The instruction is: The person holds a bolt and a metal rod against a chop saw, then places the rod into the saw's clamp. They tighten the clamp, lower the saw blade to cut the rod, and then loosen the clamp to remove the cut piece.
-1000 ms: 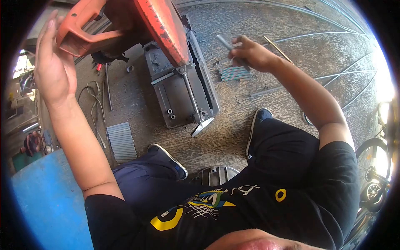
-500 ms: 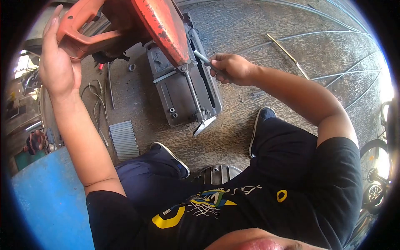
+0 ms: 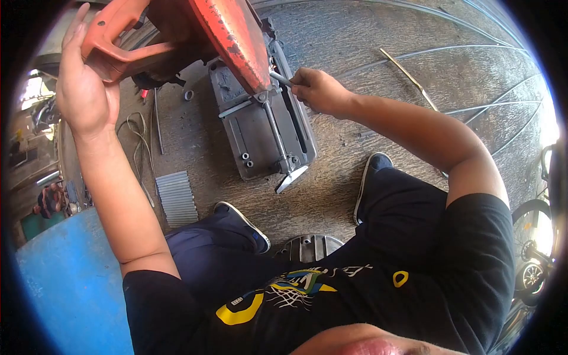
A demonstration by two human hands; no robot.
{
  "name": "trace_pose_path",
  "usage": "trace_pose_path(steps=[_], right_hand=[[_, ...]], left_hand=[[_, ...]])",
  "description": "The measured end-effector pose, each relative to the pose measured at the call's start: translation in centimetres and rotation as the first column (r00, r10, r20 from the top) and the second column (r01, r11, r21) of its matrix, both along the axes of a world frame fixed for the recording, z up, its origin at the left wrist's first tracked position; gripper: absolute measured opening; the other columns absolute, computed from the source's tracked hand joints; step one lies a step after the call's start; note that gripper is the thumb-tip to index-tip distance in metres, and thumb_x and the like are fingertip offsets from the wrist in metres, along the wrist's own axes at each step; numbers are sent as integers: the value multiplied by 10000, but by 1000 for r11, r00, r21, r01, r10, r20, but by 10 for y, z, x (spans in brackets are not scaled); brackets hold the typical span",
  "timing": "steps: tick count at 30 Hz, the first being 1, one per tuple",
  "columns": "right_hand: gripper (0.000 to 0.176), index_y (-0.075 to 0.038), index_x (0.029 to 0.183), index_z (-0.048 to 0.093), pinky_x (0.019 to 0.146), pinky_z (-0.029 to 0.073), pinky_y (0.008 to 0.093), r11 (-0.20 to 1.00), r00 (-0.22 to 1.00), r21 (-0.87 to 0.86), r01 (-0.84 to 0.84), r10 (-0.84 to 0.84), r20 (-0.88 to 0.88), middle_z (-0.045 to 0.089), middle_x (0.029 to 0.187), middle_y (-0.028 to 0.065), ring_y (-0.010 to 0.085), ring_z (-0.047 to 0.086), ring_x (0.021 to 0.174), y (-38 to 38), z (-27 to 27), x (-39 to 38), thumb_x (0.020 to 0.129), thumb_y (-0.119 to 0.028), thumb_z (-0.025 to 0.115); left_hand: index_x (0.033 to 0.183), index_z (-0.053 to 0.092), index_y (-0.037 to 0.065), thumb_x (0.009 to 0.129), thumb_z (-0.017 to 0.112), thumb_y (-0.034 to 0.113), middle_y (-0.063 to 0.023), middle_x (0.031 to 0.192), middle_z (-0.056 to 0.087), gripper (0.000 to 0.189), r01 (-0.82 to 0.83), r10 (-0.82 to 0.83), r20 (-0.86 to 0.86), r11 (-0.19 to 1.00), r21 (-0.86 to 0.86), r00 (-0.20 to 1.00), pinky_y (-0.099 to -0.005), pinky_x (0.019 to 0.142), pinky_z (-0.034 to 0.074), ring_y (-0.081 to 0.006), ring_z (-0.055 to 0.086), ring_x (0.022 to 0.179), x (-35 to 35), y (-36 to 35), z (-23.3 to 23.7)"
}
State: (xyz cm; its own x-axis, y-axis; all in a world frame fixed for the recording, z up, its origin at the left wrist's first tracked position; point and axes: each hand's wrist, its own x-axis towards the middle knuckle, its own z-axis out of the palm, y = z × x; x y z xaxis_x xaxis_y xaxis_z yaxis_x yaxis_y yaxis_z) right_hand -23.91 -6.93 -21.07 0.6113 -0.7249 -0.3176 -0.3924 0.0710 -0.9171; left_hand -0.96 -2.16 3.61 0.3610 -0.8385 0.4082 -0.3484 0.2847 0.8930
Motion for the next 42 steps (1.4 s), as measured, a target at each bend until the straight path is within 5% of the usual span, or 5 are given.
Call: trace_pose_path(steps=[7, 15, 23, 25, 42], right_hand=[[227, -40, 1127, 528, 712, 486, 378, 833, 807, -393, -388, 101, -582, 579, 976, 153, 231, 579, 803, -62, 23, -99, 944, -172, 503], [487, -58, 1267, 530, 1074, 348, 435, 846, 734, -372, 383, -523, -434, 588, 1219, 107, 232, 615, 982, 21, 229, -337, 813, -187, 650], [450, -90, 1261, 566, 834, 532, 337, 912, 558, -87, -402, 168, -813, 649, 1097, 159, 191, 646, 954, 47, -8, -314, 867, -294, 637], [414, -67, 1206, 598, 802, 533, 336, 899, 922, 329, 290, -170, -349, 666, 989, 168, 195, 656, 915, 60, -23, -283, 877, -317, 611], [334, -19, 1109, 637, 787, 508, 307, 876, 810, -57, 478, -465, -358, 670, 1022, 124, 198, 660, 877, 16, -122, -266, 849, -228, 622]], left_hand=[[1358, 360, -18, 986, 383, 274, -166, 1296, 490, 474, -38, 46, -86, 994, 98, 995, -380, 1015, 395, -245, 484, 1211, 12, -4, -3], [1308, 414, 6, 983, 426, 218, -121, 1280, 510, 389, -15, 15, 0, 998, 64, 1000, -345, 990, 411, -207, 496, 1195, 22, -1, 4], [1353, 372, -6, 970, 440, 186, -113, 1334, 462, 434, -21, 25, 39, 996, -88, 999, -329, 1019, 376, -208, 464, 1224, 10, -2, -3], [1345, 390, -19, 966, 446, 165, -111, 1354, 446, 425, 16, -17, -9, 996, -93, 1000, -324, 1024, 366, -195, 458, 1233, 13, -2, -4], [1326, 403, -40, 985, 319, 228, -167, 1315, 474, 443, -45, 46, -30, 998, 44, 998, -419, 1001, 415, -260, 458, 1238, 10, -4, -1]])
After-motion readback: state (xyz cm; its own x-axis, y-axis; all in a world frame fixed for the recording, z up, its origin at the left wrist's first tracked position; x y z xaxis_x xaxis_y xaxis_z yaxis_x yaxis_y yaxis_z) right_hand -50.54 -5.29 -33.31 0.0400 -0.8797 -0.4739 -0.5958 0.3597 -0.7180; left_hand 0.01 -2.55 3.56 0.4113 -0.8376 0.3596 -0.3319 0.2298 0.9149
